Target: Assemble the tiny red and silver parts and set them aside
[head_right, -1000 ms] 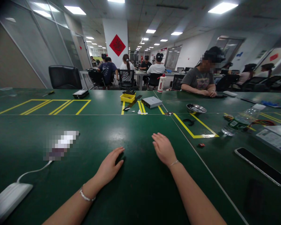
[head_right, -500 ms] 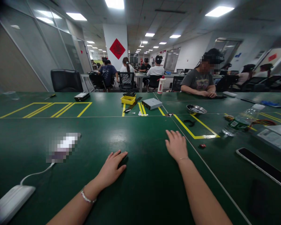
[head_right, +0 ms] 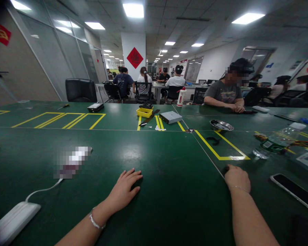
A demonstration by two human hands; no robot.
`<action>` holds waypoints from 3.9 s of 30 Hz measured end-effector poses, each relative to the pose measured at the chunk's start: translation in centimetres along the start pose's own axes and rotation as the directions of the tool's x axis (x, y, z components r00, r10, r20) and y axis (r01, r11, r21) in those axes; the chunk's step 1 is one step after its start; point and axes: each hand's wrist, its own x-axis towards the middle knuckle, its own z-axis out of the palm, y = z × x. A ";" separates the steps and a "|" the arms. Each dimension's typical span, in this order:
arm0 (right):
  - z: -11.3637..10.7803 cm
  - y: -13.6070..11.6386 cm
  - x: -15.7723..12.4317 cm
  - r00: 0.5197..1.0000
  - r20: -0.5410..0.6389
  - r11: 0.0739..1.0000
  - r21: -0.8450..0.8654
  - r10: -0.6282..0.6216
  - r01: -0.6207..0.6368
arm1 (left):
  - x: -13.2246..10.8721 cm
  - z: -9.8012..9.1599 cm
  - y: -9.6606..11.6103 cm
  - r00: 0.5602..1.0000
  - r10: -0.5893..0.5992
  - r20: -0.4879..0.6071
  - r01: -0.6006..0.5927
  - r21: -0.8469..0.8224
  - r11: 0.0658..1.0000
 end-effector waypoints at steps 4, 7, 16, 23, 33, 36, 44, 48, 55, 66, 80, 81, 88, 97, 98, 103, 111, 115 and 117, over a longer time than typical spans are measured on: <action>-0.7 -0.7 -0.2 0.994 0.105 0.999 -0.039 0.017 -0.013 | 0.0 0.1 0.0 1.000 0.000 0.003 0.000 0.010 1.000; -1.2 -1.2 -0.5 0.995 0.089 0.997 -0.051 -0.054 0.059 | 0.1 0.1 -0.1 1.000 0.002 0.005 -0.002 0.020 1.000; -1.5 -1.9 -0.7 0.997 0.069 0.999 0.020 0.025 -0.026 | 0.0 -0.2 0.1 1.000 0.000 0.008 0.000 0.022 1.000; -1.5 -2.2 -1.0 0.998 0.048 0.996 0.071 0.050 -0.054 | 0.0 -0.2 0.2 1.000 -0.004 0.015 0.004 0.004 1.000; -3.7 -8.1 -4.4 0.928 -0.226 0.918 0.202 -0.296 0.342 | 0.1 -0.3 0.4 0.998 -0.025 -0.062 0.020 -0.084 0.996; -5.8 -13.6 -8.4 0.829 -0.211 0.770 0.308 -0.518 0.559 | 0.1 -0.4 0.6 0.993 -0.071 -0.096 0.050 -0.206 0.977; -6.2 -23.1 -19.1 0.430 -0.208 0.311 0.434 -0.878 0.846 | -0.1 -0.3 1.9 0.996 -0.091 -0.002 0.072 -0.594 0.801; -6.3 -22.8 -19.1 0.425 -0.202 0.266 0.531 -0.882 0.805 | 0.1 -0.2 2.0 0.993 -0.109 0.047 0.110 -0.716 0.690; -7.2 -19.5 -13.6 0.576 -0.167 0.415 0.539 -0.801 0.733 | 0.4 -0.1 1.6 0.981 -0.183 0.059 0.156 -0.799 0.581; -0.9 -4.1 -2.5 0.997 -0.071 1.000 -0.016 0.022 -0.023 | 0.9 -0.9 1.4 0.942 -0.319 0.102 0.241 -0.868 0.435; -3.6 -9.5 -4.5 0.994 0.038 0.919 0.387 -0.101 0.078 | 1.0 -0.5 1.3 0.916 -0.401 -0.012 0.127 -0.940 0.317; -4.1 -11.1 -5.3 0.987 0.087 0.866 0.495 -0.136 0.075 | 0.9 -0.4 1.2 0.919 -0.394 -0.007 0.132 -0.937 0.324; -6.3 -22.3 -14.0 0.615 0.365 0.173 0.921 -0.699 -0.349 | 0.8 0.1 0.2 0.957 -0.288 0.024 0.141 -0.908 0.394; -3.9 -25.8 -18.8 0.621 0.363 0.063 0.891 -0.695 -0.450 | 0.8 0.0 0.5 0.944 -0.330 0.013 0.169 -0.877 0.450; -3.8 -25.6 -18.7 0.631 0.368 0.022 0.874 -0.683 -0.486 | 0.9 0.0 0.5 0.945 -0.328 0.013 0.165 -0.882 0.441; -3.9 -24.9 -18.3 0.624 0.365 -0.111 0.799 -0.691 -0.591 | 0.9 0.1 0.3 0.955 -0.297 -0.011 0.118 -0.904 0.411; -3.9 -24.7 -18.2 0.566 0.397 -0.159 0.702 -0.722 -0.695 | 0.8 0.1 0.5 0.949 -0.316 0.004 0.123 -0.925 0.359; -4.3 -24.8 -18.3 0.557 0.350 -0.160 0.724 -0.753 -0.671 | 0.8 0.2 0.5 0.952 -0.305 0.008 0.118 -0.931 0.346; -4.6 -24.8 -18.4 0.551 0.348 -0.141 0.737 -0.758 -0.660 | 0.8 0.1 0.5 0.953 -0.304 0.007 0.127 -0.918 0.375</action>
